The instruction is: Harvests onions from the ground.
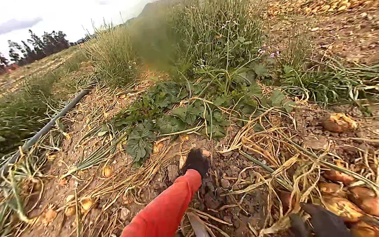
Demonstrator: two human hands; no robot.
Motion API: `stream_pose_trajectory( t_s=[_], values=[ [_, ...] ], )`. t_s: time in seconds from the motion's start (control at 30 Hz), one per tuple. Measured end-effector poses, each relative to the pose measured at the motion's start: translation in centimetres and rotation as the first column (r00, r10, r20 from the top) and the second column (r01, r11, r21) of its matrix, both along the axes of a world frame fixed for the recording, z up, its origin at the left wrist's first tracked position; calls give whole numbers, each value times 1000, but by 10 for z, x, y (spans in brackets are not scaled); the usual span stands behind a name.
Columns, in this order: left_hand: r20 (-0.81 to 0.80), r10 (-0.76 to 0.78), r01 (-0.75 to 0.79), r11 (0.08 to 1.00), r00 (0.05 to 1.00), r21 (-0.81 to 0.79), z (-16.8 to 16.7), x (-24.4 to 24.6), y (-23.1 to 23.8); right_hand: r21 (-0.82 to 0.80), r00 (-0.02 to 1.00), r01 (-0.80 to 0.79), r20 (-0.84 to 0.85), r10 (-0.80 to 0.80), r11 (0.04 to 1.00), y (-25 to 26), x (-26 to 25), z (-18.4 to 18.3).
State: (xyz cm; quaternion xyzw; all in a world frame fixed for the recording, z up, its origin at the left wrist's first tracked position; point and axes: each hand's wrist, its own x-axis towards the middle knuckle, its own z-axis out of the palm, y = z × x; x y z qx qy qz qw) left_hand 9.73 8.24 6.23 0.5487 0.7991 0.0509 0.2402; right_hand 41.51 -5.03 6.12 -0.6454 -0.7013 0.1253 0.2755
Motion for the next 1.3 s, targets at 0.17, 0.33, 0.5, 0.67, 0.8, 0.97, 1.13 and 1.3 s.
stream_pose_trajectory(
  t_s=[0.17, 0.33, 0.5, 0.67, 0.8, 0.97, 1.13, 1.3],
  values=[
    [-223, -36, 55, 995, 974, 84, -19, -49, 84, -137, 997, 11, 73, -1, 990, 38, -102, -98],
    [-337, -179, 141, 981, 924, -133, -21, -75, 119, -79, 970, 190, 169, -175, 979, 58, -117, -115],
    [-178, -124, 132, 991, 976, 35, -20, -82, 126, -1, 914, 276, 311, -262, 961, 81, -123, -129],
    [15, 92, -93, 962, 996, 257, -49, -76, 140, 24, 906, 284, 321, -276, 959, 80, -122, -133],
    [11, 158, -154, 942, 987, 298, -58, -72, 153, -20, 903, 292, 335, -269, 956, 80, -119, -133],
    [38, 178, -181, 933, 983, 311, -23, -52, 85, -8, 905, 294, 325, -276, 956, 82, -122, -131],
    [308, 8, -153, 880, 951, 449, -6, 36, 45, 31, 909, 287, 308, -282, 958, 80, -123, -132],
    [612, -623, 459, 779, 488, 427, 12, 181, 43, -523, 971, 233, 169, -168, 820, 82, -115, -53]
  ],
)
